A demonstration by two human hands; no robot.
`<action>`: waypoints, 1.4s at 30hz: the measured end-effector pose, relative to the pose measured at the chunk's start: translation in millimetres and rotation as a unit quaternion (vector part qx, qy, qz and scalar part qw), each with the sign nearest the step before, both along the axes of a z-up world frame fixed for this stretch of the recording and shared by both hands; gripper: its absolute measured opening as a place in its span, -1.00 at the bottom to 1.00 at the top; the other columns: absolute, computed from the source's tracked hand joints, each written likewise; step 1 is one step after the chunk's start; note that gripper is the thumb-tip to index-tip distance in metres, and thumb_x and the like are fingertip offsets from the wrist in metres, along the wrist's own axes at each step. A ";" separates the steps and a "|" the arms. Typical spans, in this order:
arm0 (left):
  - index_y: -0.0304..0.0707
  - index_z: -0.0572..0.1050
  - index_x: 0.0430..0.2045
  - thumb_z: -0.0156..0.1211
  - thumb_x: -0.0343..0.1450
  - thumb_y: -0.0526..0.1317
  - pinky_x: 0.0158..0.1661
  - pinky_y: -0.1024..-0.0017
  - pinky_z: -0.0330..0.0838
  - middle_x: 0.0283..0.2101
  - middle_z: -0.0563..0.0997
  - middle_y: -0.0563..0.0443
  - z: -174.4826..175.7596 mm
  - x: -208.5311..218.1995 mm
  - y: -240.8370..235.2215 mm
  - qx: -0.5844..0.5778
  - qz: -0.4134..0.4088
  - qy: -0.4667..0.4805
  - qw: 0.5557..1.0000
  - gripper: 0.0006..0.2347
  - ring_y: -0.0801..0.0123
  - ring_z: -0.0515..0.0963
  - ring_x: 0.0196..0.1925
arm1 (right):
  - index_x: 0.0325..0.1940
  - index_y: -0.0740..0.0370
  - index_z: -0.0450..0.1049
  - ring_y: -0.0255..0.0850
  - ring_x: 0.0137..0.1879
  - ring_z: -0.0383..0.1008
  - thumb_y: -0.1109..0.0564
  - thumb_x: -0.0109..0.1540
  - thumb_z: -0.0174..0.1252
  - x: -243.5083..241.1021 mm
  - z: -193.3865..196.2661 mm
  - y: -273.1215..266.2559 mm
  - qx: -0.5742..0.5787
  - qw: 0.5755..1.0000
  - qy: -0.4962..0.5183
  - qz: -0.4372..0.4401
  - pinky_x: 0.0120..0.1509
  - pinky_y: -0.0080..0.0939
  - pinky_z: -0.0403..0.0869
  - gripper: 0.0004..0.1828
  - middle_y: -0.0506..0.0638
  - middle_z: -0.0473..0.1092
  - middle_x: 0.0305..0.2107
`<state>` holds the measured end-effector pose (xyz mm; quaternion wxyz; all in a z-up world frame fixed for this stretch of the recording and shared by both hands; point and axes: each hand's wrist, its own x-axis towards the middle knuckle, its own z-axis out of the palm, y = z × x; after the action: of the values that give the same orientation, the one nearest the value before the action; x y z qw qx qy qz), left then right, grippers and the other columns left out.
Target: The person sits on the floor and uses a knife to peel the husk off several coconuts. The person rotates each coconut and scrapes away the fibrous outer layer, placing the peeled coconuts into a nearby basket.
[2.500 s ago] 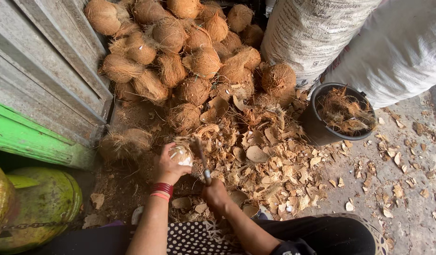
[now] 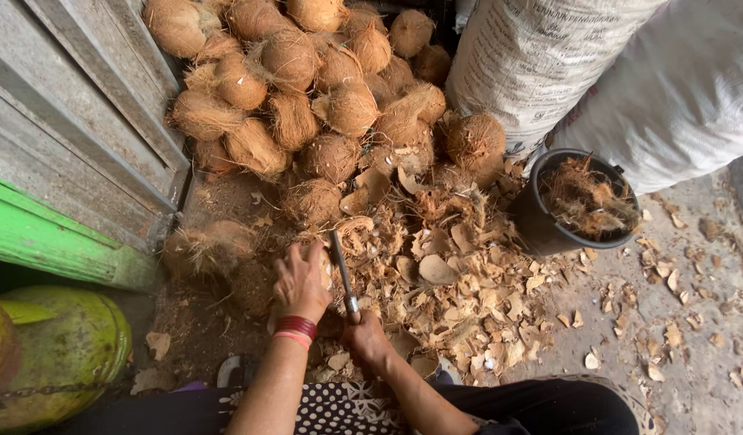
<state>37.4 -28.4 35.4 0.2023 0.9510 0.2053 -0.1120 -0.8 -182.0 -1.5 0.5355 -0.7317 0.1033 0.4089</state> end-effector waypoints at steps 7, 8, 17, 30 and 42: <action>0.03 0.23 0.23 0.66 -0.02 -0.28 0.08 -0.05 0.51 0.26 0.25 -0.11 -11.8 -4.1 6.2 0.006 0.013 -0.061 0.998 -0.11 -0.10 0.36 0.22 | -0.34 0.24 0.38 -0.29 -0.63 0.25 0.44 0.15 0.04 6.2 57.1 -19.4 0.035 0.997 -0.060 0.037 -0.63 -0.28 0.32 -0.84 0.03 0.38 -0.56; 0.04 0.25 0.23 0.62 0.00 -0.29 0.10 -0.03 0.52 0.22 0.29 -0.10 -14.5 -2.1 9.0 0.018 0.001 -0.086 0.996 -0.14 -0.07 0.40 0.20 | -0.33 0.23 0.35 -0.29 -0.61 0.30 0.43 0.16 0.04 9.6 64.1 -21.8 0.077 0.990 -0.112 0.027 -0.60 -0.29 0.38 -0.85 0.02 0.39 -0.56; 0.02 0.25 0.17 0.71 -0.09 -0.23 0.08 -0.13 0.44 0.25 0.20 -0.22 2.3 19.3 1.8 0.006 0.023 0.016 1.000 -0.09 -0.26 0.31 0.23 | -0.10 0.23 0.30 -0.32 -0.63 0.22 0.29 0.26 0.03 -2.7 -39.9 -4.0 -0.058 0.997 0.038 0.015 -0.63 -0.26 0.27 -0.86 -0.08 0.29 -0.59; 0.23 0.31 0.16 0.66 -0.18 -0.36 0.28 0.06 0.32 0.32 0.30 0.04 -47.7 -30.6 80.4 -0.307 0.151 -0.116 0.933 -0.05 0.15 0.31 0.37 | -0.15 0.27 0.42 -0.33 -0.60 0.32 0.27 0.32 -0.05 9.4 -71.7 -12.7 -0.062 0.996 -0.050 0.049 -0.61 -0.23 0.36 -0.87 0.01 0.42 -0.54; 0.19 0.42 0.11 0.52 -0.01 -0.29 -0.29 0.10 0.74 0.18 0.48 0.01 -46.8 -49.7 67.3 -0.506 0.346 -0.116 0.782 -0.28 -0.03 0.62 0.08 | -0.19 0.27 0.38 -0.26 -0.53 0.27 0.30 0.20 0.15 11.0 24.4 -18.2 -0.009 0.996 -0.070 0.061 -0.50 -0.25 0.35 -0.87 0.04 0.36 -0.50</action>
<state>-12.3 39.0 -11.4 0.7016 0.5829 0.4097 -0.0106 10.2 -200.2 22.9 0.5087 -0.7683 0.0245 0.3878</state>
